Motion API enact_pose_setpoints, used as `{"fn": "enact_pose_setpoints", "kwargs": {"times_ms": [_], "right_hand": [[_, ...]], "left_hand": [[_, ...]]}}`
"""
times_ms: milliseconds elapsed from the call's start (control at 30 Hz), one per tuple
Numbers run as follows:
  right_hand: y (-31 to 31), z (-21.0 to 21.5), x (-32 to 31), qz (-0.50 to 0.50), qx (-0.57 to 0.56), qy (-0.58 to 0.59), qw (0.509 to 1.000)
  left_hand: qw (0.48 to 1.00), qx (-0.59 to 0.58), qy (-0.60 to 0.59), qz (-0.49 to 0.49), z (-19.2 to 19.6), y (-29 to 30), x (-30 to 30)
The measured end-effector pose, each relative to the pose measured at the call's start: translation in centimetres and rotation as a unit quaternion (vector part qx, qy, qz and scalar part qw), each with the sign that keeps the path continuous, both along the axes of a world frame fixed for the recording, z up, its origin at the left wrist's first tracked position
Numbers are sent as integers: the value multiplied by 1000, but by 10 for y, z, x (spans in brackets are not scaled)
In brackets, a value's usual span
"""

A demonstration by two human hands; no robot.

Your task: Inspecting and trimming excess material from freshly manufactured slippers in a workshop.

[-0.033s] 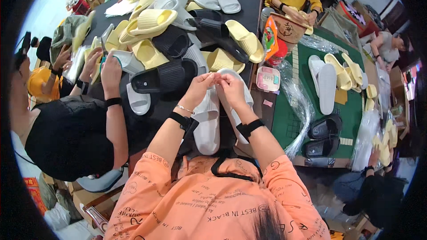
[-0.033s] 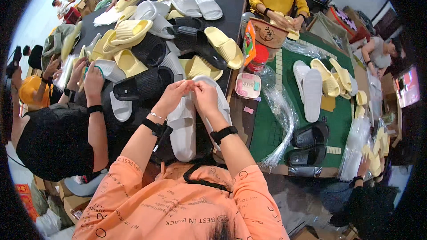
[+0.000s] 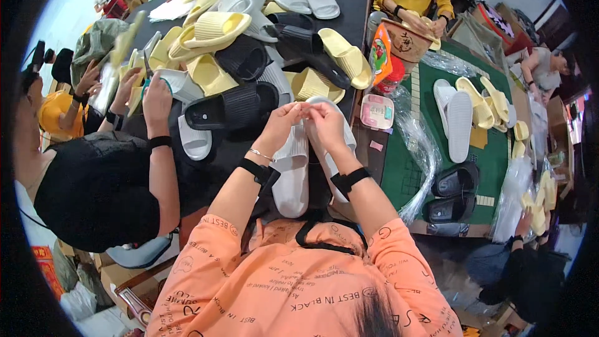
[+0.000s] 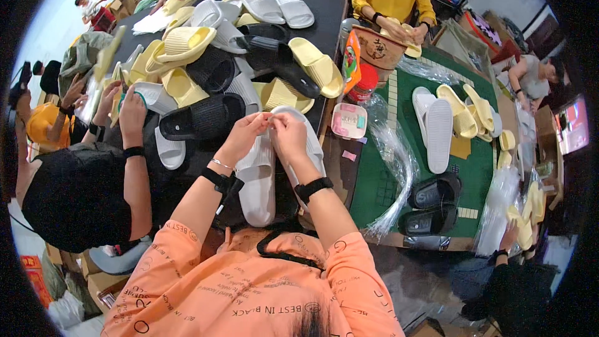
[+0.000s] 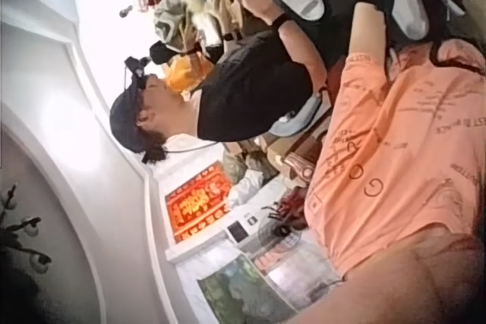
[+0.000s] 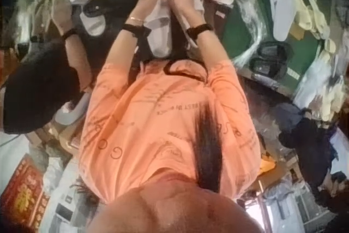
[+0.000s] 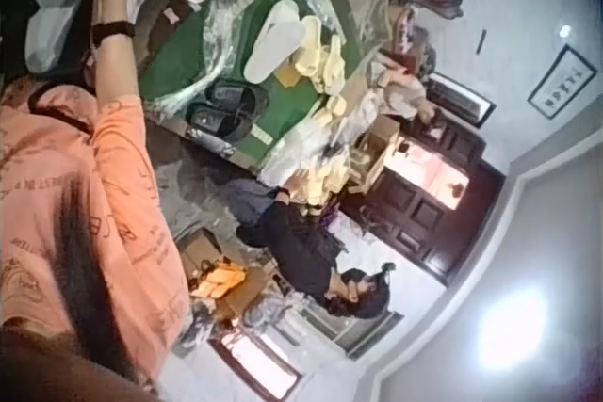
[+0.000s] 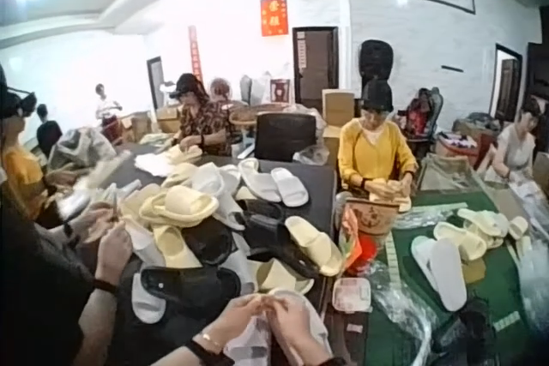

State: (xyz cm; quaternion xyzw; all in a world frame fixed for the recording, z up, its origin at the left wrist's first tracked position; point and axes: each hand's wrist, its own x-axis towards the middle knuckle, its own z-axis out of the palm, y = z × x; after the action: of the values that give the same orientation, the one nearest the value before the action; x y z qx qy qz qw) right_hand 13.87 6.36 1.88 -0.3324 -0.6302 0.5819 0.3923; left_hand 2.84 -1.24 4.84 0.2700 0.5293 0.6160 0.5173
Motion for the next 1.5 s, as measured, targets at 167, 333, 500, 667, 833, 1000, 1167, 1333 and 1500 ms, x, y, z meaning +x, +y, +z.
{"fn": "enact_pose_setpoints", "kwargs": {"times_ms": [167,333,500,667,833,1000,1167,1333,1500], "right_hand": [[9,3,-5,31,-64,57,996],[1,1,-2,36,-82,64,994],[2,-3,-5,35,-18,32,999],[3,-3,-4,35,63,-62,995],[1,-3,-7,24,131,-95,986],[1,2,-7,30,145,-112,983],[0,3,-7,28,133,-143,980],[-2,-1,-5,25,136,-158,978],[-10,-4,-7,10,59,-126,990]], "left_hand": [[995,-38,59,70,-17,-5,10],[991,-28,41,123,-29,-1,13],[989,-26,9,149,-30,0,14],[983,7,-52,174,-39,-1,12],[986,12,-58,157,-46,-3,8],[985,13,-65,156,-44,-2,9],[989,-7,-53,136,-38,-2,11],[987,7,-29,158,-34,-2,15],[986,-1,-31,166,-35,-2,14]]}}
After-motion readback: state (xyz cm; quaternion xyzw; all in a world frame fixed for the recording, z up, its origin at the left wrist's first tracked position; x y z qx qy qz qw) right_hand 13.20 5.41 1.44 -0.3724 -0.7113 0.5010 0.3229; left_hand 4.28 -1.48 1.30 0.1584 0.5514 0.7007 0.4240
